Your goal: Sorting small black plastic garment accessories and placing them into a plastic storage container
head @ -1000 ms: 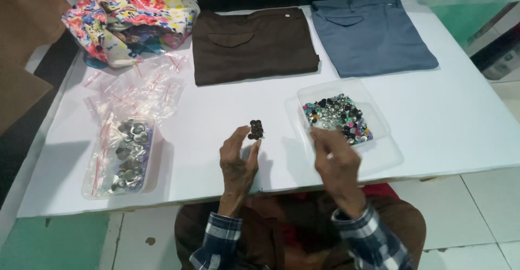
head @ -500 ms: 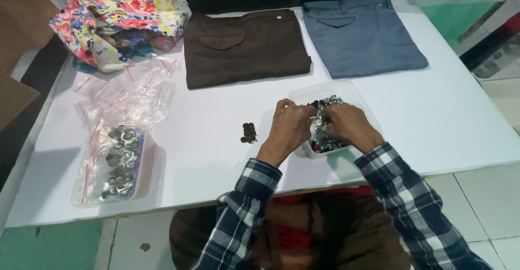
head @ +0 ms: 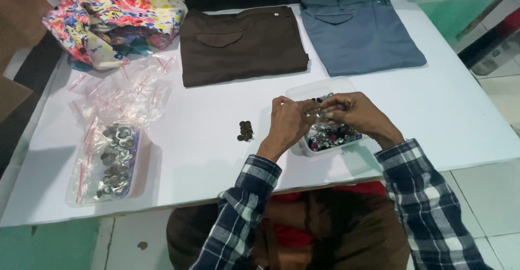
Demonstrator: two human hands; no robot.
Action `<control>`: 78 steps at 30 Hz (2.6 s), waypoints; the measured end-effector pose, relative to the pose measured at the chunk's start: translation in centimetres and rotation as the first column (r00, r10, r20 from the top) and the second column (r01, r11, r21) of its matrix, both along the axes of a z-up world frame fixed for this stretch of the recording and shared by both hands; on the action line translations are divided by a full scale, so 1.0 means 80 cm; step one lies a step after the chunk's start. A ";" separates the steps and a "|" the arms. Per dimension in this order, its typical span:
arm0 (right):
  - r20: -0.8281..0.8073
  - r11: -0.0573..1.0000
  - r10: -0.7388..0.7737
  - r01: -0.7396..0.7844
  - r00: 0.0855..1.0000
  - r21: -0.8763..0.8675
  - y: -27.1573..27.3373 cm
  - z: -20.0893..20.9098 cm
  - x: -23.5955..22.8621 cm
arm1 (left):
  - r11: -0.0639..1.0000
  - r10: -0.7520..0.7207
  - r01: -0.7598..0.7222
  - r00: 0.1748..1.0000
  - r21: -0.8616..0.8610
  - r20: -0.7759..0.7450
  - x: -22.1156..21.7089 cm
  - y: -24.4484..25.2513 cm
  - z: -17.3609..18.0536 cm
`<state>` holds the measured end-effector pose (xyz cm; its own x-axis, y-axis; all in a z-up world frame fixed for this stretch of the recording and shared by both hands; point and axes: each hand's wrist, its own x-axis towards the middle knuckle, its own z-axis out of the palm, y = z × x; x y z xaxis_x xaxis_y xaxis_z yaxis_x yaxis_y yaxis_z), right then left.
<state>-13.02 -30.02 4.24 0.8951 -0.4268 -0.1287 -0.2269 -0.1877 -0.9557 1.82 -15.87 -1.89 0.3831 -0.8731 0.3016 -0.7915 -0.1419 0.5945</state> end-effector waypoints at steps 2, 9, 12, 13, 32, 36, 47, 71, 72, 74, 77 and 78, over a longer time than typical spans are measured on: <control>-0.129 0.980 -0.020 -0.006 0.992 -0.200 0.017 0.024 0.010 | 0.998 0.014 -0.015 1.000 -0.066 -0.011 0.001 0.003 -0.001; -0.262 0.636 0.192 -0.323 0.946 -0.701 0.031 -0.061 0.053 | 0.944 -0.004 -0.041 0.991 -0.328 -0.133 0.005 0.012 0.006; -0.379 0.373 0.147 -0.406 0.914 -0.835 0.040 -0.025 0.046 | 0.940 -0.001 -0.053 0.987 -0.337 -0.159 -0.005 0.023 0.022; -0.379 0.374 0.147 -0.406 0.913 -0.834 0.019 -0.041 0.046 | 0.940 -0.001 -0.053 0.987 -0.336 -0.160 -0.002 0.022 0.019; -0.539 0.611 0.130 -0.496 0.832 -0.617 -0.003 -0.018 0.055 | 0.931 -0.069 0.008 0.985 -0.364 -0.157 0.013 0.017 -0.002; -0.473 0.804 0.051 -0.317 0.880 -0.503 0.011 0.049 0.029 | 0.969 -0.074 0.112 0.982 -0.222 0.173 0.019 0.008 0.005; -0.635 0.510 0.021 -0.555 0.772 -0.658 0.028 0.037 0.032 | 0.992 -0.105 0.109 0.992 -0.059 0.072 0.026 -0.008 -0.009; -0.362 0.438 0.012 -0.331 0.932 -0.836 -0.030 -0.089 0.063 | 0.998 -0.017 0.022 0.995 -0.050 0.096 0.025 -0.018 -0.024; -0.380 0.445 -0.009 -0.337 0.925 -0.830 -0.042 -0.093 0.065 | 0.998 -0.024 0.029 0.996 -0.052 0.086 0.024 -0.017 -0.022; -0.370 0.646 0.001 -0.283 0.929 -0.709 -0.026 -0.042 0.049 | 0.998 -0.031 0.035 0.995 -0.046 0.093 0.025 -0.018 -0.016; -0.294 0.855 0.039 -0.184 0.955 -0.484 -0.023 -0.021 0.029 | 0.999 -0.037 0.039 0.997 -0.022 0.068 0.016 -0.010 -0.006; -0.213 0.895 0.043 -0.132 0.976 -0.425 -0.027 -0.021 0.024 | 0.999 -0.051 0.051 0.997 -0.013 0.054 0.014 -0.009 0.001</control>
<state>-11.14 -32.22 2.52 0.9079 -0.4010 -0.1221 -0.3614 -0.6012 -0.7127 2.94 -16.62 -1.83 0.3210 -0.8865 0.3332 -0.8284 -0.0923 0.5525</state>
